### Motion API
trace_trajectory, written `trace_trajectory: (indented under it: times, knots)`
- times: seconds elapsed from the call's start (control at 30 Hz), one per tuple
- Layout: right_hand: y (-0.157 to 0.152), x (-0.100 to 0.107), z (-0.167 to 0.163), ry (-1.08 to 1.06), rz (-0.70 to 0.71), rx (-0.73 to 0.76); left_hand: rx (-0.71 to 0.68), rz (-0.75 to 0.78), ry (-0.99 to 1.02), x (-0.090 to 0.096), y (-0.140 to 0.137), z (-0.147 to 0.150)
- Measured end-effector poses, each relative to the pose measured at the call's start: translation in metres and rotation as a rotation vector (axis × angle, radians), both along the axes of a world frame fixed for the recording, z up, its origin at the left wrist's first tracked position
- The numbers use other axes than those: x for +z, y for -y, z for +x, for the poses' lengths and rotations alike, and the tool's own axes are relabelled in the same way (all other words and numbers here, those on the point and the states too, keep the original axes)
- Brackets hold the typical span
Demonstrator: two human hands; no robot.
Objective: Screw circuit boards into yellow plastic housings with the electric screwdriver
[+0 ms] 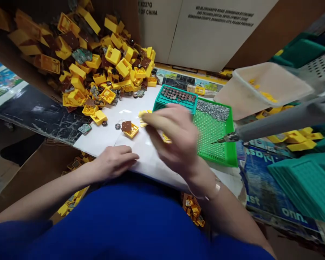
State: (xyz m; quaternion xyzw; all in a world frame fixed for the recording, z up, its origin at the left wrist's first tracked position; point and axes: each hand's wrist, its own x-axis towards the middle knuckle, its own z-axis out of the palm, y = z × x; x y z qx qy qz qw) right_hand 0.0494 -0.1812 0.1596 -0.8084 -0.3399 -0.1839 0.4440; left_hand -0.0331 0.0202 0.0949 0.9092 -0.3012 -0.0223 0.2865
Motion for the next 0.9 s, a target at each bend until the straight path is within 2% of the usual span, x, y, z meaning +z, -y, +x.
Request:
trace_trajectory:
  times: [0.03, 0.07, 0.17, 0.23, 0.3, 0.43, 0.53, 0.57, 0.63, 0.7, 0.8, 0.9]
  knots:
    - [-0.021, -0.007, 0.004, 0.099, -0.138, 0.078, -0.024, 0.001, 0.027, -0.004, 0.008, 0.003]
    - [-0.042, -0.014, 0.010, 0.127, -0.342, 0.149, -0.038, -0.002, 0.051, -0.007, 0.013, 0.005]
    - [-0.098, -0.028, 0.032, 0.135, -0.859, 0.310, -0.040, -0.018, 0.098, -0.012, 0.019, 0.007]
    - [-0.121, -0.033, 0.041, 0.140, -1.056, 0.349, -0.013, -0.015, 0.113, -0.013, 0.017, 0.007]
    - [-0.130, -0.037, 0.045, 0.159, -1.111, 0.343, 0.055, -0.001, 0.099, -0.014, 0.014, 0.008]
    - [-0.128, -0.051, 0.051, 0.153, -1.020, 0.343, 0.192, -0.064, 0.046, -0.020, 0.010, 0.007]
    - [-0.119, -0.056, 0.052, 0.143, -0.999, 0.373, 0.258, -0.213, 0.029, -0.025, 0.011, 0.004]
    - [-0.115, -0.055, 0.052, 0.144, -0.952, 0.357, 0.262, -0.268, 0.030, -0.026, 0.010, 0.002]
    - [-0.102, -0.048, 0.049, 0.150, -0.761, 0.286, 0.250, -0.369, 0.037, -0.026, 0.006, -0.001]
    - [-0.083, -0.039, 0.043, 0.163, -0.508, 0.204, 0.271, -0.439, 0.045, -0.025, -0.005, 0.000]
    - [-0.051, -0.033, 0.031, 0.170, -0.236, 0.123, 0.403, -0.385, 0.162, -0.021, -0.028, 0.014]
    - [-0.023, -0.042, 0.017, 0.158, -0.097, 0.053, 0.280, -0.168, 0.269, -0.018, -0.043, 0.039]
